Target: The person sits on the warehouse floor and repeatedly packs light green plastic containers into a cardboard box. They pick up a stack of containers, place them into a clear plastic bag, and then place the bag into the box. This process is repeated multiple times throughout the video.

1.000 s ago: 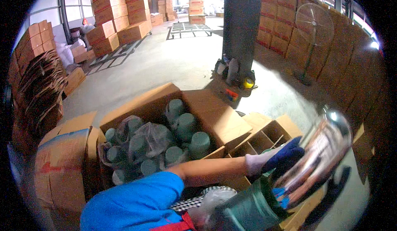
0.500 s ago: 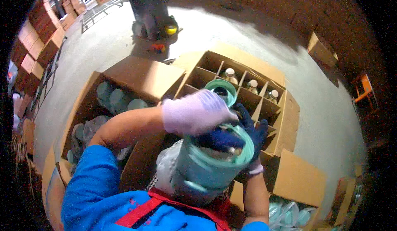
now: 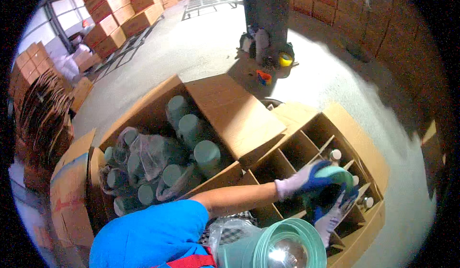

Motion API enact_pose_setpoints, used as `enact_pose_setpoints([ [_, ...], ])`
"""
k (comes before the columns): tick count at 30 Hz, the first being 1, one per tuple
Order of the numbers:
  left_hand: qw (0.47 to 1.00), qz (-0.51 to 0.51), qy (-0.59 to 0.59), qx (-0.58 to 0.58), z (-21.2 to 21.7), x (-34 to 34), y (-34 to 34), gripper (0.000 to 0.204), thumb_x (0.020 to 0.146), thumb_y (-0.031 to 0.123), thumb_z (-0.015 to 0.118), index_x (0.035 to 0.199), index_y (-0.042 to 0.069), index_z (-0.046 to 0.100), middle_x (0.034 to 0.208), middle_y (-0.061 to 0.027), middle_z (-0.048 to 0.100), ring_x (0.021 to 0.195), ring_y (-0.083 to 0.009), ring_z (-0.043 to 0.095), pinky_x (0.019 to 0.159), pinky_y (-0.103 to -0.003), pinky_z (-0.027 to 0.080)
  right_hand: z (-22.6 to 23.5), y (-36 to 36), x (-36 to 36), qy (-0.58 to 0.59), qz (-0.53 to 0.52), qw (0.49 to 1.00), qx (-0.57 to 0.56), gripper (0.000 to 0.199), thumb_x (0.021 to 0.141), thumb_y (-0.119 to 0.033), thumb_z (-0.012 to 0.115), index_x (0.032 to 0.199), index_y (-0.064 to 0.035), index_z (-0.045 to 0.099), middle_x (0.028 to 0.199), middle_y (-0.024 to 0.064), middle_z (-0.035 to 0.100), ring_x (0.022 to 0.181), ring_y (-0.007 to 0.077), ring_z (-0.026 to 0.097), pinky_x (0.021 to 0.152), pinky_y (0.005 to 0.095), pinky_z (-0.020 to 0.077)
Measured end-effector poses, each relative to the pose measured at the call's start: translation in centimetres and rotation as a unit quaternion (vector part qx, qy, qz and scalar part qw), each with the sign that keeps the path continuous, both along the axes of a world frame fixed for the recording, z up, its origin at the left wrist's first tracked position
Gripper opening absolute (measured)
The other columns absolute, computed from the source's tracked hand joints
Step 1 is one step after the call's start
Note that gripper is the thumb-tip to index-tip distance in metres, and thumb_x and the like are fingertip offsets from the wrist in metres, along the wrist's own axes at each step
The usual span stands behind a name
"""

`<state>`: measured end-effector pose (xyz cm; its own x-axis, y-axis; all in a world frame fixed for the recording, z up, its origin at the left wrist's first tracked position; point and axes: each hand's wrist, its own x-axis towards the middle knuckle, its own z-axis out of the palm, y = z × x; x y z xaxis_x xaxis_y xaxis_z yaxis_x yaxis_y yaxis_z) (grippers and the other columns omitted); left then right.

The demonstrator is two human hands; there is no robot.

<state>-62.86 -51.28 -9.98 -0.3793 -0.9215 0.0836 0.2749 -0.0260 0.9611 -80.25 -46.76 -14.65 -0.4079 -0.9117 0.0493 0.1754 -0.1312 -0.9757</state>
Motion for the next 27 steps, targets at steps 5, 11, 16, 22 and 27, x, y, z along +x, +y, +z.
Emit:
enact_pose_setpoints([
  [5, 0.931, 0.14, -0.038, -0.335, 9.1, -1.6, 4.0, 0.069, 0.08, 0.029, 0.075, 0.137, 0.0, 0.048, 0.127, -0.0196, 0.058, 0.122, -0.0311, 0.052, 0.106, -0.04, 0.04, 10.4, 3.1, 1.2, -0.117, 0.049, 0.983, -0.136, 0.055, 0.102, -0.042, 0.043, 0.145, -0.0069, 0.039, 0.138, 0.0127, 0.048, 0.127, 0.0314, 0.048, 0.11, 0.0442, 0.0391],
  [11, 0.871, 0.148, -0.089, -0.46, 19.3, -1.3, 8.5, 0.078, 0.071, 0.046, 0.074, 0.127, -0.003, 0.05, 0.116, -0.0198, 0.056, 0.101, -0.0382, 0.053, 0.091, -0.045, 0.044, 14.9, 6.0, -1.0, 0.011, 0.049, 0.991, -0.12, 0.055, 0.102, -0.044, 0.042, 0.142, -0.0058, 0.042, 0.137, 0.0139, 0.05, 0.127, 0.0311, 0.048, 0.11, 0.0449, 0.0391],
  [16, 0.489, 0.013, -0.148, -0.86, 20.8, 3.2, 9.7, 0.037, 0.08, 0.028, 0.064, 0.117, 0.03, 0.061, 0.122, 0.0034, 0.058, 0.117, -0.029, 0.05, 0.086, -0.052, 0.044, 19.6, 8.4, -3.4, 0.097, 0.054, 0.986, -0.124, 0.056, 0.102, -0.046, 0.041, 0.14, -0.0048, 0.044, 0.135, 0.0148, 0.052, 0.128, 0.0309, 0.048, 0.11, 0.0455, 0.039],
  [22, 0.731, 0.022, -0.143, -0.666, 22.9, 2.7, 12.3, 0.081, 0.067, 0.038, 0.075, 0.137, 0.01, 0.047, 0.15, -0.0269, 0.032, 0.135, -0.0474, 0.037, 0.109, -0.061, 0.029, 19.8, 13.3, -2.2, 0.188, 0.077, 0.975, -0.088, 0.058, 0.101, -0.048, 0.04, 0.137, -0.0037, 0.047, 0.134, 0.016, 0.053, 0.128, 0.0306, 0.049, 0.11, 0.0462, 0.039],
  [27, 0.577, 0.036, -0.372, -0.726, 23.3, 8.0, 10.5, 0.061, 0.073, 0.033, 0.075, 0.13, 0.02, 0.059, 0.151, -0.0199, 0.037, 0.14, -0.0437, 0.032, 0.113, -0.062, 0.021, 23.2, 15.5, -4.4, 0.185, 0.12, 0.972, -0.074, 0.059, 0.101, -0.05, 0.039, 0.135, -0.0027, 0.05, 0.133, 0.0169, 0.055, 0.128, 0.0303, 0.049, 0.11, 0.0468, 0.0389],
])
